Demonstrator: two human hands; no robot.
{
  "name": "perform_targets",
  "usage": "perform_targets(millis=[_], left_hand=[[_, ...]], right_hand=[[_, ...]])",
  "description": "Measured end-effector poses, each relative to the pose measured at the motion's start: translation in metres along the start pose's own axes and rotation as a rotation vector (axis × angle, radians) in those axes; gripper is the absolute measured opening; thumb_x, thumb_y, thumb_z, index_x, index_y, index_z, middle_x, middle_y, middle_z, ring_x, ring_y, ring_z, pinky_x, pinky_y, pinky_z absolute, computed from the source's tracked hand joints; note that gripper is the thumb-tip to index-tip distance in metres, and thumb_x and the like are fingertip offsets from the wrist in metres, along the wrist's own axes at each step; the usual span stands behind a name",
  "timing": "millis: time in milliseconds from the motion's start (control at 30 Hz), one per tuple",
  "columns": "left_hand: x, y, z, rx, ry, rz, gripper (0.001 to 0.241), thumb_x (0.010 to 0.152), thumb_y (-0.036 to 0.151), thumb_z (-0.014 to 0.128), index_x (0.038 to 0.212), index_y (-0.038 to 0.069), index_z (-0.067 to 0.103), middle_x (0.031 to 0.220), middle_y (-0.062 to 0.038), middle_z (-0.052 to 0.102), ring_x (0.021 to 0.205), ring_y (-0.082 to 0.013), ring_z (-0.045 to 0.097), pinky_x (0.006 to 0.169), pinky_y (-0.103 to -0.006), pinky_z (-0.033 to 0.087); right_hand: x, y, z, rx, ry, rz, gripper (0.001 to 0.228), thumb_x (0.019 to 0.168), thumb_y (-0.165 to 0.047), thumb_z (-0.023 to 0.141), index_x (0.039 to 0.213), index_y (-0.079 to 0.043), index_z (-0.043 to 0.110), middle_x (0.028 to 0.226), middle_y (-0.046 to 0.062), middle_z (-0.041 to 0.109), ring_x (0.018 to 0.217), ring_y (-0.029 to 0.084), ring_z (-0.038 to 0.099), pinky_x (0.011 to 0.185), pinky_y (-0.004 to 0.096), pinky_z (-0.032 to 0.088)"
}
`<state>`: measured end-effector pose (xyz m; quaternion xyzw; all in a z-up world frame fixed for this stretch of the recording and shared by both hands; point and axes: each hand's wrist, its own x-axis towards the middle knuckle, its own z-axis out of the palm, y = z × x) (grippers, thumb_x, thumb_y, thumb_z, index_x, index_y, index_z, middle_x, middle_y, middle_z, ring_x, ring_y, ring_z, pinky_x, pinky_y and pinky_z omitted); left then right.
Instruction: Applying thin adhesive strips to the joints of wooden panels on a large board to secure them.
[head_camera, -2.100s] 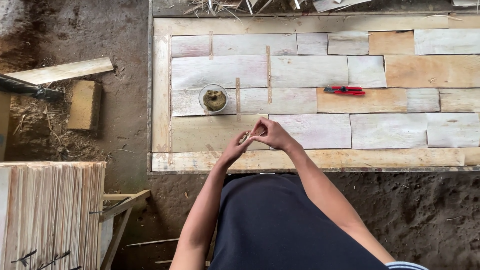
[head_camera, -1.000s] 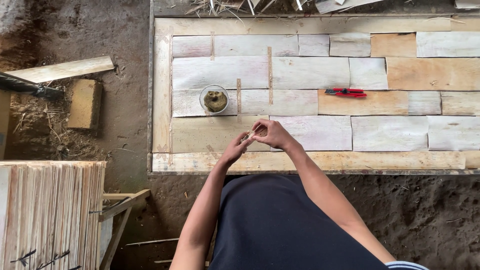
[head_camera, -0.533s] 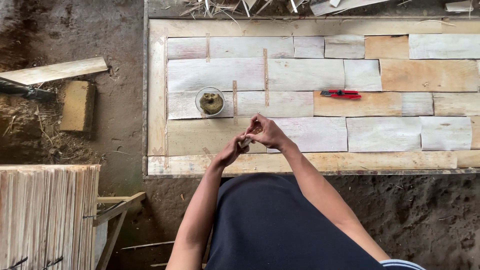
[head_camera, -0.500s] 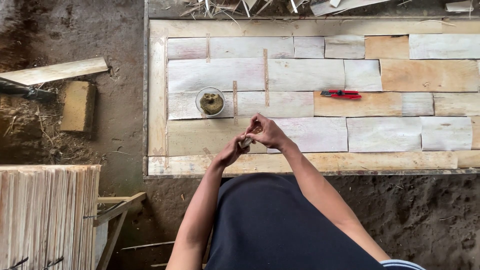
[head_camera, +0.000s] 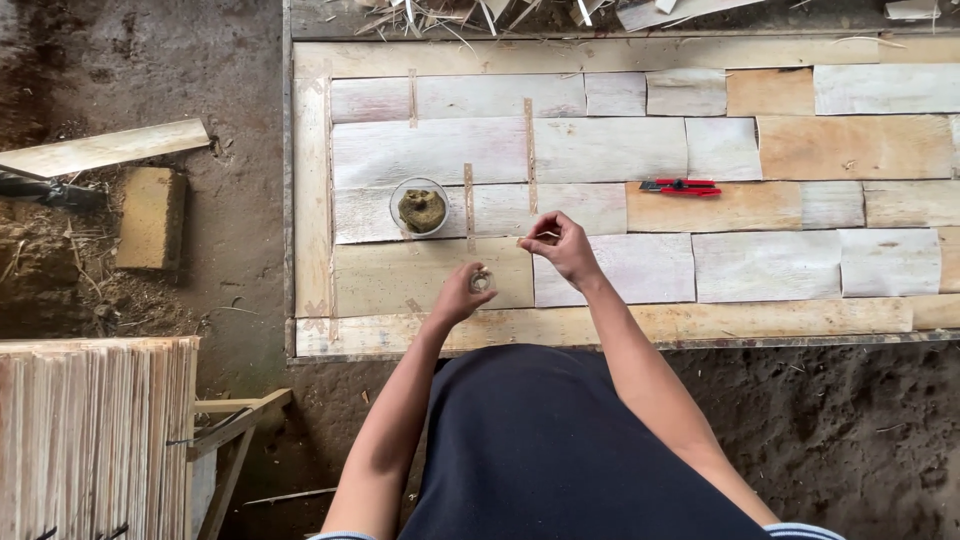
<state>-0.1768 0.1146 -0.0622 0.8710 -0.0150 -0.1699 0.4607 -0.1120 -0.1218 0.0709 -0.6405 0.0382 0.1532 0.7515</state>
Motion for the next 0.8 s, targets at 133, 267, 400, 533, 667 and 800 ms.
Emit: perform_targets(millis=[133, 267, 400, 533, 667, 800], left_hand=[[0.004, 0.008, 0.010, 0.250, -0.045, 0.051, 0.069, 0.076, 0.040, 0.084, 0.136, 0.021, 0.055, 0.125, -0.009, 0.060, 0.113, -0.0369, 0.065, 0.097, -0.0477, 0.055], [-0.002, 0.031, 0.006, 0.512, -0.050, 0.093, 0.066, 0.078, 0.031, 0.084, 0.136, 0.027, 0.054, 0.124, -0.005, 0.050, 0.097, -0.0359, 0.071, 0.084, -0.0478, 0.063], [-0.013, 0.059, -0.015, 0.443, -0.060, 0.028, 0.081, 0.078, 0.035, 0.086, 0.148, 0.022, 0.047, 0.135, -0.010, 0.042, 0.090, -0.0418, 0.073, 0.083, -0.0525, 0.064], [-0.008, 0.063, -0.044, 0.321, 0.267, 0.004, 0.040, 0.099, 0.023, 0.064, 0.135, 0.007, 0.057, 0.123, -0.016, 0.052, 0.083, -0.0386, 0.073, 0.069, -0.0460, 0.063], [0.017, 0.018, -0.065, -0.061, 0.595, -0.293, 0.039, 0.102, 0.027, 0.057, 0.127, 0.000, 0.044, 0.110, -0.019, 0.051, 0.097, -0.0446, 0.066, 0.079, -0.0553, 0.057], [0.038, -0.029, -0.079, -0.202, 0.540, -0.586, 0.064, 0.104, 0.048, 0.052, 0.146, 0.005, 0.029, 0.113, -0.023, 0.067, 0.110, -0.0449, 0.067, 0.093, -0.0598, 0.052]], right_hand=[[-0.006, 0.000, -0.003, -0.071, 0.125, 0.060, 0.033, 0.081, -0.003, 0.089, 0.099, 0.001, 0.061, 0.091, 0.012, 0.071, 0.081, 0.015, 0.074, 0.073, 0.026, 0.066], [-0.004, 0.007, -0.013, -0.107, 0.208, 0.083, 0.030, 0.080, -0.010, 0.091, 0.097, -0.001, 0.067, 0.084, 0.013, 0.074, 0.073, 0.014, 0.074, 0.058, 0.018, 0.061], [-0.001, 0.016, -0.014, -0.017, 0.234, 0.099, 0.020, 0.089, -0.001, 0.078, 0.107, 0.002, 0.069, 0.096, 0.016, 0.076, 0.082, 0.015, 0.075, 0.074, 0.023, 0.066], [0.002, 0.022, -0.013, -0.009, 0.245, 0.085, 0.016, 0.094, 0.003, 0.069, 0.110, 0.003, 0.069, 0.100, 0.018, 0.072, 0.086, 0.020, 0.074, 0.078, 0.029, 0.068], [-0.002, 0.019, -0.015, -0.049, 0.275, 0.121, 0.018, 0.095, 0.006, 0.063, 0.111, 0.004, 0.071, 0.102, 0.022, 0.072, 0.090, 0.025, 0.075, 0.081, 0.034, 0.067], [-0.006, 0.019, -0.023, -0.123, 0.293, 0.155, 0.021, 0.090, 0.001, 0.074, 0.111, 0.000, 0.072, 0.100, 0.016, 0.075, 0.085, 0.018, 0.075, 0.077, 0.026, 0.066]])
